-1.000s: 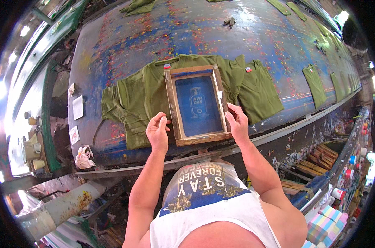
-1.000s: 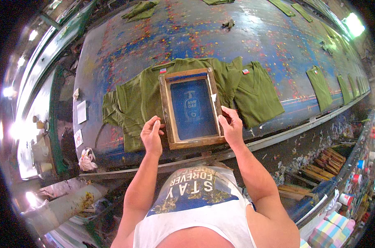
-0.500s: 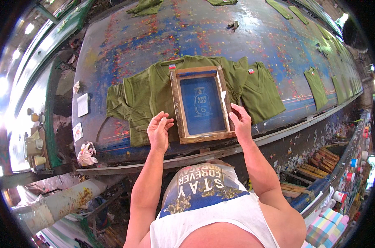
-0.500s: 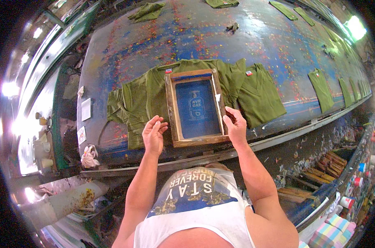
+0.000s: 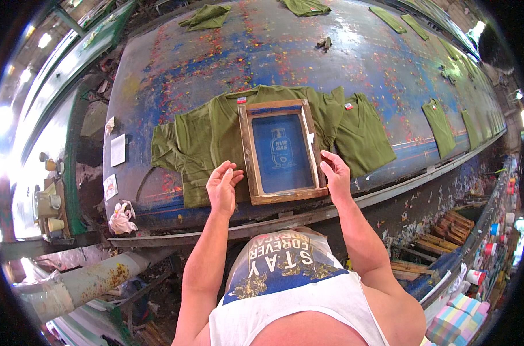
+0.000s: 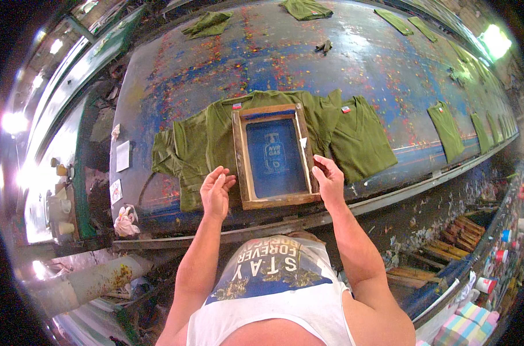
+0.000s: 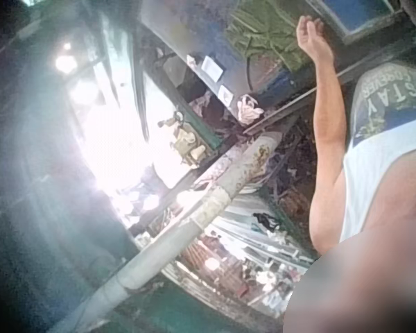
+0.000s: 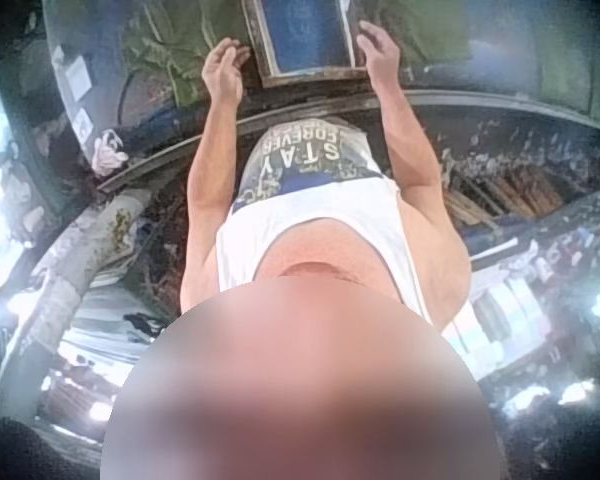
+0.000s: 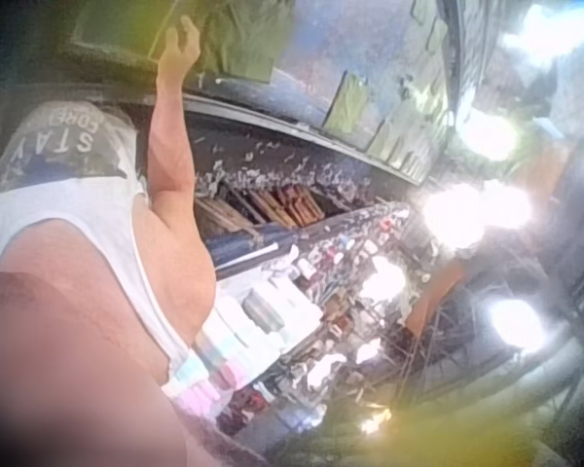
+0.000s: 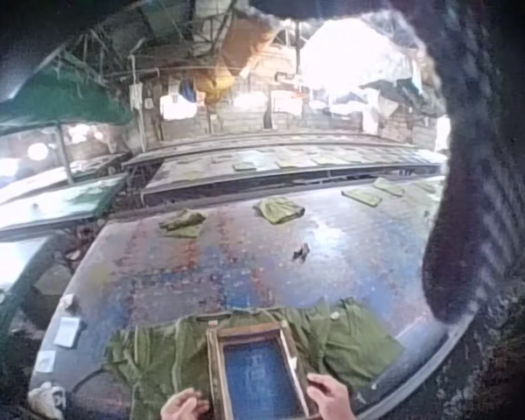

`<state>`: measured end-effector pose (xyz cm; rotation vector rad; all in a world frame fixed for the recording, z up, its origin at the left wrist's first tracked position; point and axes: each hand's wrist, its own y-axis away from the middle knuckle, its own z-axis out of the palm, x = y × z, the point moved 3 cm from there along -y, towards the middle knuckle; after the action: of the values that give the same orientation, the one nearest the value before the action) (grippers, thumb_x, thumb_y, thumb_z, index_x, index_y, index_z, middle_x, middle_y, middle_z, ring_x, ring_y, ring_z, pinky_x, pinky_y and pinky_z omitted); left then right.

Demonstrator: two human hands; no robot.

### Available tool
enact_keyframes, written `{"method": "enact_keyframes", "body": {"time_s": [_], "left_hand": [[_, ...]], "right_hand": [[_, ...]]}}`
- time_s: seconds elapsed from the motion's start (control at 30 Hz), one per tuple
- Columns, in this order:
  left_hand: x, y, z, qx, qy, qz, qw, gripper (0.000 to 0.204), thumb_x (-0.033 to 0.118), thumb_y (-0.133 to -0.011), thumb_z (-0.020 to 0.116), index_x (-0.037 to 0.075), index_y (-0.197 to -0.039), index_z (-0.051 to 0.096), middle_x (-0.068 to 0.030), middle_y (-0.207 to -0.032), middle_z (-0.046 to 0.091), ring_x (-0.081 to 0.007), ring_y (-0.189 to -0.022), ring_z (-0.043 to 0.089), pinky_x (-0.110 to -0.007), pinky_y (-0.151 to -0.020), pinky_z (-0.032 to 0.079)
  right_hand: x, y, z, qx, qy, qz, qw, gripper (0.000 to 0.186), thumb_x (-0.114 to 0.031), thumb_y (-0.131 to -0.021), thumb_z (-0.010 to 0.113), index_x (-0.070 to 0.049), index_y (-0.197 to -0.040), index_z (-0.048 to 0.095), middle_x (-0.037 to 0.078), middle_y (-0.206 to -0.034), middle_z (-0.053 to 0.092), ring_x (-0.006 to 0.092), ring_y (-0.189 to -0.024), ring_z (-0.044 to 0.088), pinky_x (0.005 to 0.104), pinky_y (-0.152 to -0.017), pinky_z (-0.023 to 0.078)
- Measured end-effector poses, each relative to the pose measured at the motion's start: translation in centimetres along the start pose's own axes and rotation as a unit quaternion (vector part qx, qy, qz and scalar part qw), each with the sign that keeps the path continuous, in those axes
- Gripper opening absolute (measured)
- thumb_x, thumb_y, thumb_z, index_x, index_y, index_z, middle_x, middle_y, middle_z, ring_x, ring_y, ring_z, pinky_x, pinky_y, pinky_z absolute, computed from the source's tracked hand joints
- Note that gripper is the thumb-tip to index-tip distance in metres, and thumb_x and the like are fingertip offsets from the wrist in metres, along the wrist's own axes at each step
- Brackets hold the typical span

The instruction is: The person lays out green t-shirts on a paint-splattered workbench, positions a wooden screen-printing frame over each shirt, and uses a squeegee to press ink through the screen. The person then removes the frame and sets it aside, repeating the process on another shirt.

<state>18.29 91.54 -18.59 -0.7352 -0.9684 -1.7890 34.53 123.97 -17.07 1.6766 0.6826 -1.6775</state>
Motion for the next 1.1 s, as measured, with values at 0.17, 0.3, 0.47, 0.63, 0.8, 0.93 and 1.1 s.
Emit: {"method": "enact_keyframes", "body": {"time_s": [0.17,0.3,0.47,0.63,0.8,0.93,1.1], "left_hand": [[-0.1,0.0,-0.1,0.011,-0.008,-0.004,1.0,0.03,0.004,-0.11,0.066,-0.001,-0.139,0.064,-0.0153,-0.127,0.072,-0.0276,-0.106,0.077,-0.04,-0.095,0.065],[-0.2,-0.1,-0.2,0.002,-0.001,-0.001,1.0,0.03,0.005,-0.11,0.067,0.0,-0.14,0.065,-0.0149,-0.127,0.073,-0.0279,-0.106,0.077,-0.04,-0.095,0.066],[-0.3,-0.2,-0.4,0.009,-0.003,-0.004,1.0,0.03,0.005,-0.11,0.067,0.0,-0.139,0.065,-0.0145,-0.127,0.073,-0.0277,-0.106,0.077,-0.04,-0.095,0.066],[-0.2,-0.2,-0.3,-0.001,-0.002,0.0,1.0,0.03,0.005,-0.111,0.066,0.0,-0.14,0.065,-0.0144,-0.127,0.074,-0.0274,-0.106,0.077,-0.04,-0.095,0.066],[-0.2,-0.2,-0.1,0.006,0.003,-0.001,1.0,0.028,0.004,-0.11,0.066,0.0,-0.138,0.067,-0.0147,-0.124,0.075,-0.0272,-0.104,0.078,-0.04,-0.092,0.066],[-0.4,-0.2,0.0,0.012,-0.002,0.003,1.0,0.027,0.003,-0.108,0.067,0.0,-0.135,0.069,-0.0154,-0.121,0.076,-0.0277,-0.1,0.079,-0.041,-0.091,0.067],[-0.4,-0.2,0.2,0.022,0.022,-0.014,0.999,0.028,0.004,-0.108,0.068,-0.001,-0.135,0.067,-0.0151,-0.123,0.074,-0.0293,-0.102,0.078,-0.042,-0.093,0.067]], "right_hand": [[0.0,0.0,-0.1,0.0,-0.002,0.012,1.0,0.035,0.0,-0.104,0.071,0.003,-0.139,0.071,0.006,-0.126,0.075,0.013,-0.111,0.069,0.0293,-0.1,0.055],[0.0,0.0,0.0,-0.007,-0.006,0.004,1.0,0.035,0.0,-0.104,0.07,0.003,-0.139,0.071,0.005,-0.124,0.075,0.0119,-0.11,0.069,0.0285,-0.099,0.055],[0.1,0.0,-0.1,-0.008,-0.006,0.007,1.0,0.035,0.001,-0.104,0.07,0.002,-0.139,0.071,0.005,-0.124,0.075,0.0106,-0.109,0.068,0.028,-0.098,0.055],[-0.1,-0.1,-0.2,-0.006,0.016,0.006,1.0,0.034,0.001,-0.104,0.07,0.002,-0.138,0.072,0.003,-0.121,0.074,0.0101,-0.107,0.068,0.0273,-0.097,0.054],[-0.4,0.1,-0.1,0.0,0.002,0.015,1.0,0.034,0.001,-0.103,0.071,0.003,-0.137,0.073,0.003,-0.122,0.075,0.0118,-0.108,0.068,0.028,-0.098,0.054],[-1.1,0.0,-0.4,-0.006,-0.026,0.021,0.999,0.037,-0.004,-0.102,0.072,0.004,-0.138,0.073,0.011,-0.134,0.075,0.0192,-0.122,0.069,0.0336,-0.11,0.052],[-1.7,-0.9,-1.6,0.051,-0.171,0.124,0.976,0.048,-0.019,-0.108,0.07,-0.002,-0.152,0.063,0.011,-0.136,0.074,0.0228,-0.115,0.07,0.0384,-0.102,0.055]]}}
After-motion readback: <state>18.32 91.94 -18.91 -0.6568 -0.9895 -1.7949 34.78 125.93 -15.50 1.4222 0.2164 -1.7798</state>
